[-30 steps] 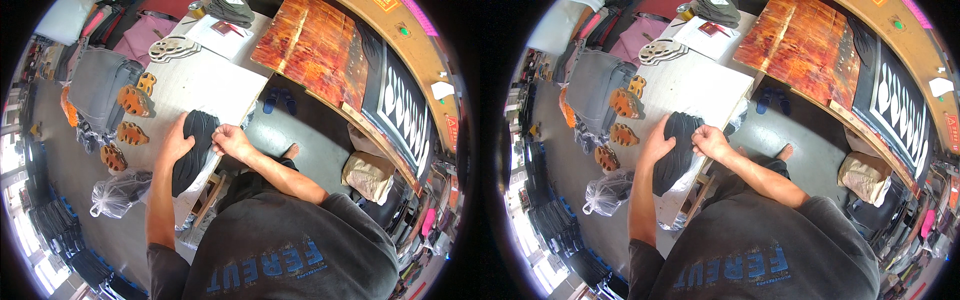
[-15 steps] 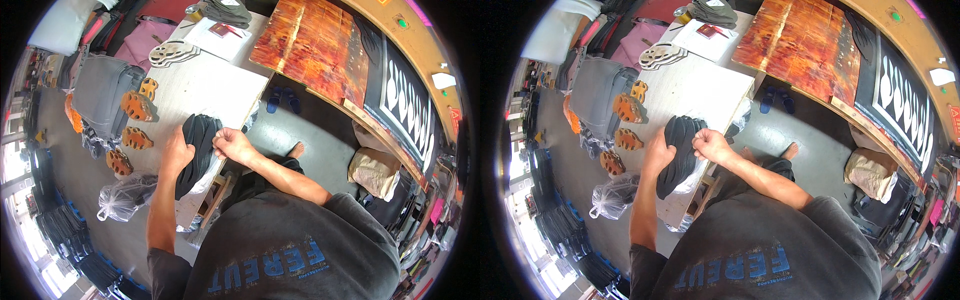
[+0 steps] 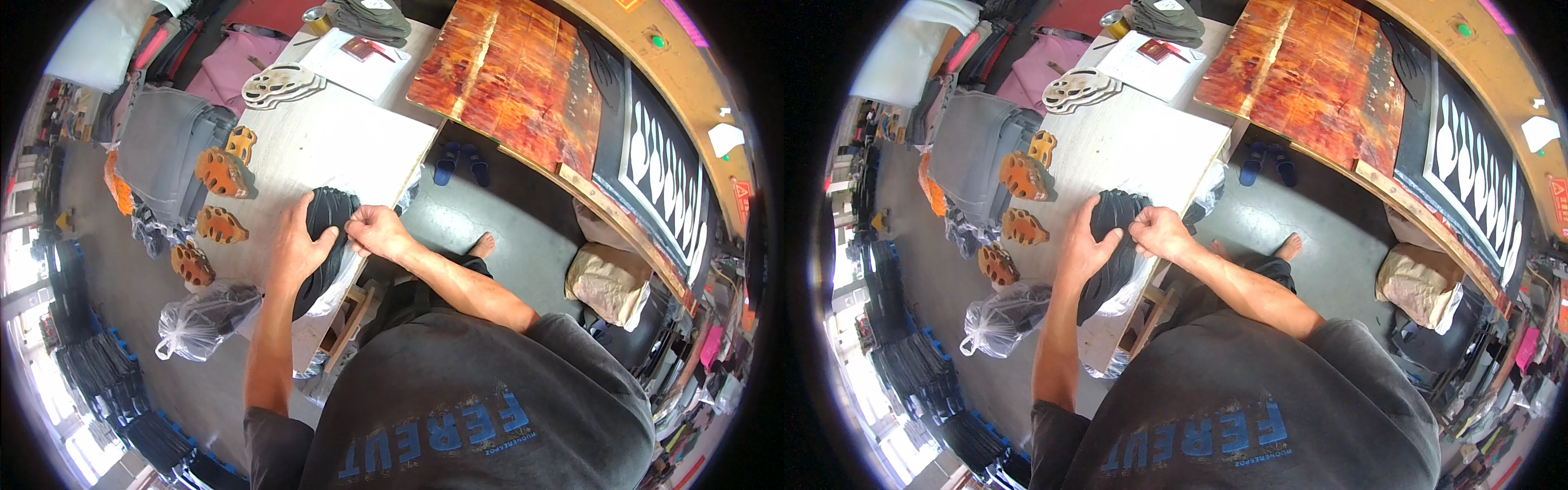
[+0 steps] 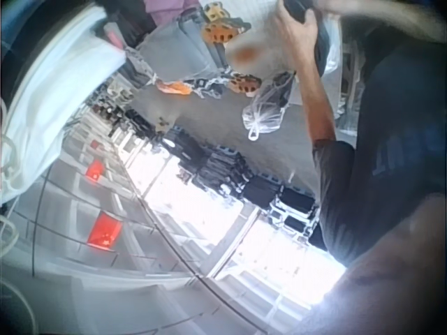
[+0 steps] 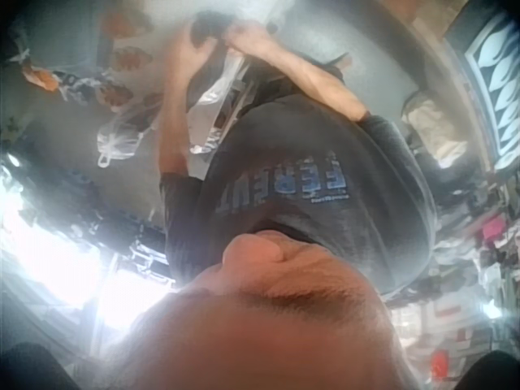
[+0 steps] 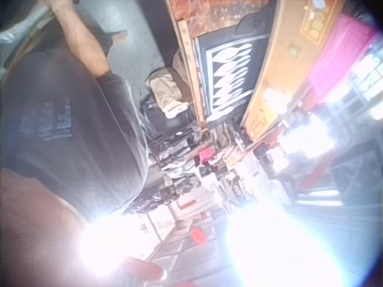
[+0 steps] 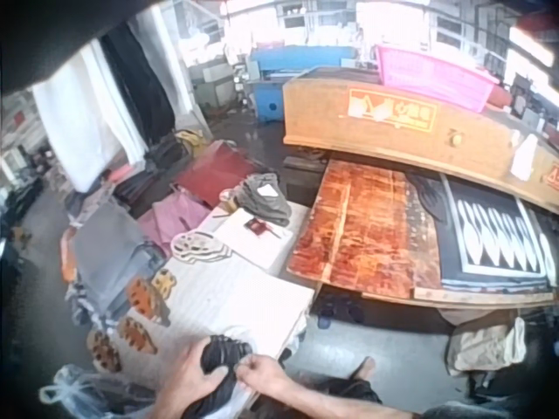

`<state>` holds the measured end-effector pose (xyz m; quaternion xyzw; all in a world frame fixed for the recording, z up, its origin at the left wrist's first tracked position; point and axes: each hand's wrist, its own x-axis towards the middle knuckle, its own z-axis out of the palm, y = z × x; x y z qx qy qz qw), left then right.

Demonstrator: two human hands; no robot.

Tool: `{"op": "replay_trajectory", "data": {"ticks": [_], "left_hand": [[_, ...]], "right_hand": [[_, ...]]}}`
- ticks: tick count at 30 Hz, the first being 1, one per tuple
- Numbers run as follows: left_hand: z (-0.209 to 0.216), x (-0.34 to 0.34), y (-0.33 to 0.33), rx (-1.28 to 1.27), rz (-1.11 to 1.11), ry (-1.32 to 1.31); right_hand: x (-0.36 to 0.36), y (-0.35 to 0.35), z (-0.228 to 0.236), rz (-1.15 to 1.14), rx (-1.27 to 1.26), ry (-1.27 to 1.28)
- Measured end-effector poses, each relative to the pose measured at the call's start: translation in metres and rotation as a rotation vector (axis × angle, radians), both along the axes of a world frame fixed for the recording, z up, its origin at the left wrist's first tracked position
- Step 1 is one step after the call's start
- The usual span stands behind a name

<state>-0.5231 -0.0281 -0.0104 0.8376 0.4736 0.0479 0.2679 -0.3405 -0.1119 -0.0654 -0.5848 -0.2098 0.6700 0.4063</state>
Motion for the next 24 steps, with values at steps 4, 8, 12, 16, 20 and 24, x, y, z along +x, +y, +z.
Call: {"op": "replay_trajectory", "data": {"ticks": [4,8,12,16,20,24], "left_hand": [[-0.004,0.001,-0.004,-0.025,0.057,0.025],[-0.003,0.001,-0.005,-0.046,0.099,0.022],[0.004,0.0,-0.009,-0.029,0.04,-0.09],[0.007,0.003,-0.016,-0.063,0.078,-0.064],[-0.001,0.005,-0.026,0.062,0.084,-0.03],[-0.019,0.005,-0.037,0.211,0.084,-0.002]], "right_hand": [[-0.001,-0.001,-0.001,-0.016,-0.057,0.0],[-0.002,-0.002,0.003,-0.03,-0.009,-0.027],[-0.002,0.001,0.005,0.016,0.074,-0.082],[0.0,0.007,-0.004,0.041,0.082,-0.108],[0.0,0.006,-0.017,0.046,0.064,-0.093],[0.001,-0.001,-0.025,0.007,0.088,0.008]]}}
